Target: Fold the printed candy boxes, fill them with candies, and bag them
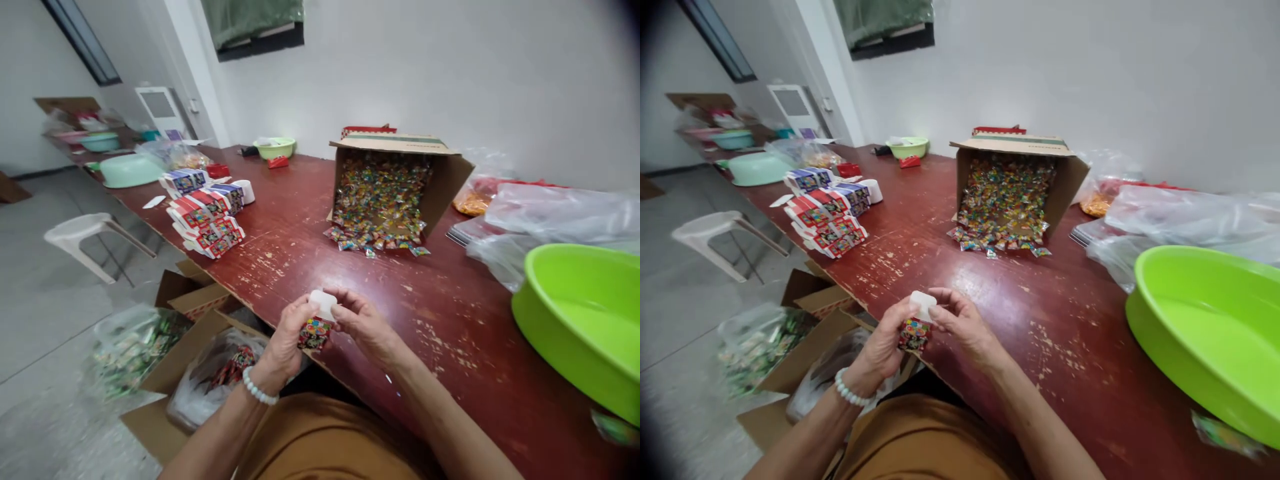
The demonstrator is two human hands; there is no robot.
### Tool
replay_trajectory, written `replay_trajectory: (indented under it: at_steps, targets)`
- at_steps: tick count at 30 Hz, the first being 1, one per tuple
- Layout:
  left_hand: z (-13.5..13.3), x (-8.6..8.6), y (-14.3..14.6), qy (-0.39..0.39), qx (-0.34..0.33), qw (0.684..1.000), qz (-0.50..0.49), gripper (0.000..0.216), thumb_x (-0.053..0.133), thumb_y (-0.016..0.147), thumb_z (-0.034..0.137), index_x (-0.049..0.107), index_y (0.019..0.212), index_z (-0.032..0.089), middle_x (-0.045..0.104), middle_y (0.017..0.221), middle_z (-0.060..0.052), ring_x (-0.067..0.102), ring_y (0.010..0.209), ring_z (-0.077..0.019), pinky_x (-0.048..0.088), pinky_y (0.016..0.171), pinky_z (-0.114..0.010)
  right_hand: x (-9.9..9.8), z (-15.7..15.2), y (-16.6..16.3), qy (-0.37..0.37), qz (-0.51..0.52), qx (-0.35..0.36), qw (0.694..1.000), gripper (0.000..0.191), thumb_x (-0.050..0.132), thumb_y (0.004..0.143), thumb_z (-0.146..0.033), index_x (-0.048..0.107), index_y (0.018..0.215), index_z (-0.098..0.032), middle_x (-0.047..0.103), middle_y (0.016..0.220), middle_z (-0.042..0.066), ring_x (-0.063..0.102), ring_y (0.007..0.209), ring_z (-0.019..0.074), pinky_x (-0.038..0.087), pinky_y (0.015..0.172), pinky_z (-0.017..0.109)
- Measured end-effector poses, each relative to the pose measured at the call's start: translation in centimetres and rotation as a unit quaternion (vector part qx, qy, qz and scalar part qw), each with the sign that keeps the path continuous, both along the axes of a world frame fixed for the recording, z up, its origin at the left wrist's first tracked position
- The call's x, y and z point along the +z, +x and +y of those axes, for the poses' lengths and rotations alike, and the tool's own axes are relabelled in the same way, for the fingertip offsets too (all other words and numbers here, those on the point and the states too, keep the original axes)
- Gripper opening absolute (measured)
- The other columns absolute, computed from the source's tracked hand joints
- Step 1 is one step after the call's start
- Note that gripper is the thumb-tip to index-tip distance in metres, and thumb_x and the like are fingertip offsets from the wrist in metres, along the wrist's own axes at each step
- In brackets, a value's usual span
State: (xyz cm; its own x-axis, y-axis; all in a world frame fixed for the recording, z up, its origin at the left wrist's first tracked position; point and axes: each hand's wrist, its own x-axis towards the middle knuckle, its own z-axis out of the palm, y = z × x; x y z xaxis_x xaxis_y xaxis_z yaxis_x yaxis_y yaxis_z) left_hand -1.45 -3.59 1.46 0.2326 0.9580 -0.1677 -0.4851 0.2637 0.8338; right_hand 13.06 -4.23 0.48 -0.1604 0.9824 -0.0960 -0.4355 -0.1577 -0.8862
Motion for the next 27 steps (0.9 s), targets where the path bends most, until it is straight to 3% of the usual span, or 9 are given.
replay_trajectory:
  at_steps: [2,5,7,11,13,17,22,27]
  targets:
    - [-0.1,0.0,0.2,0.007,-0.003,1.000,0.011,0.032,0.085,0.065,0.032,0.075,0.088,0.013,0.074,0.077,-0.003,0.063,0.062,-0.0135,0.051,0.060,-0.023,0.0,0.0,-0.1,0.033,-0.042,-0.007,0.999,0.047,0.087,0.065,-0.045,0.072,0.102,-0.020,0.072,0.093,0.004,0.062,0.075,0.0142,0.049,0.069,0.026]
    - [-0.4,0.1,0.4,0.002,-0.041,0.999,0.027,0.032,0.083,0.072,0.035,0.075,0.093,0.013,0.075,0.085,-0.005,0.066,0.067,-0.0147,0.052,0.062,-0.022,0.2,-0.2,0.2,0.089,-0.128,-0.041,0.987,0.032,0.080,0.074,-0.044,0.073,0.092,-0.019,0.070,0.080,0.003,0.059,0.065,0.0132,0.047,0.062,0.025]
    - [-0.5,0.4,0.4,-0.044,-0.085,0.995,0.008,0.034,0.077,0.079,0.044,0.073,0.093,0.014,0.074,0.081,-0.005,0.064,0.058,-0.0143,0.052,0.055,-0.024,0.6,-0.5,0.7,0.157,-0.201,-0.071,0.964,0.024,0.073,0.081,-0.043,0.075,0.086,-0.020,0.070,0.077,0.003,0.059,0.063,0.0142,0.047,0.060,0.026]
    - [-0.5,1.1,0.2,-0.155,-0.178,0.970,-0.052,0.048,0.055,0.090,0.058,0.071,0.098,0.014,0.068,0.065,-0.005,0.059,0.041,-0.0171,0.051,0.043,-0.031,1.2,-1.3,1.3,0.278,-0.314,-0.057,0.906,0.024,0.060,0.093,-0.040,0.078,0.092,-0.026,0.076,0.093,0.005,0.068,0.084,0.0202,0.051,0.080,0.033]
    - [-0.6,1.3,0.3,-0.159,-0.169,0.971,-0.064,0.047,0.050,0.094,0.055,0.070,0.102,0.014,0.068,0.064,-0.004,0.060,0.043,-0.0186,0.053,0.043,-0.032,1.3,-1.4,1.3,0.254,-0.293,-0.042,0.921,0.025,0.061,0.091,-0.042,0.079,0.091,-0.025,0.077,0.096,0.005,0.069,0.086,0.0206,0.052,0.081,0.034]
    - [-1.1,1.2,1.1,-0.130,-0.101,0.985,-0.052,0.041,0.046,0.099,0.045,0.071,0.106,0.014,0.072,0.071,-0.006,0.061,0.046,-0.0150,0.053,0.045,-0.027,0.8,-1.1,0.9,0.142,-0.172,-0.043,0.974,0.021,0.076,0.075,-0.040,0.077,0.080,-0.019,0.077,0.094,0.007,0.069,0.078,0.0186,0.054,0.068,0.030]
    - [-1.5,1.2,1.2,-0.105,-0.086,0.991,-0.008,0.046,0.044,0.099,0.049,0.073,0.103,0.012,0.073,0.070,-0.008,0.064,0.050,-0.0161,0.051,0.042,-0.024,0.8,-0.8,0.4,0.080,-0.128,-0.066,0.986,0.024,0.082,0.066,-0.038,0.073,0.071,-0.017,0.076,0.085,0.006,0.062,0.060,0.0132,0.048,0.055,0.025]
    - [-1.2,0.4,0.3,-0.101,-0.067,0.993,-0.009,0.034,0.063,0.090,0.045,0.073,0.099,0.014,0.071,0.066,-0.003,0.062,0.047,-0.0149,0.052,0.042,-0.025,0.9,-1.6,-0.6,0.114,-0.140,-0.092,0.979,0.024,0.080,0.070,-0.039,0.072,0.071,-0.016,0.076,0.090,0.007,0.063,0.067,0.0141,0.050,0.062,0.027]
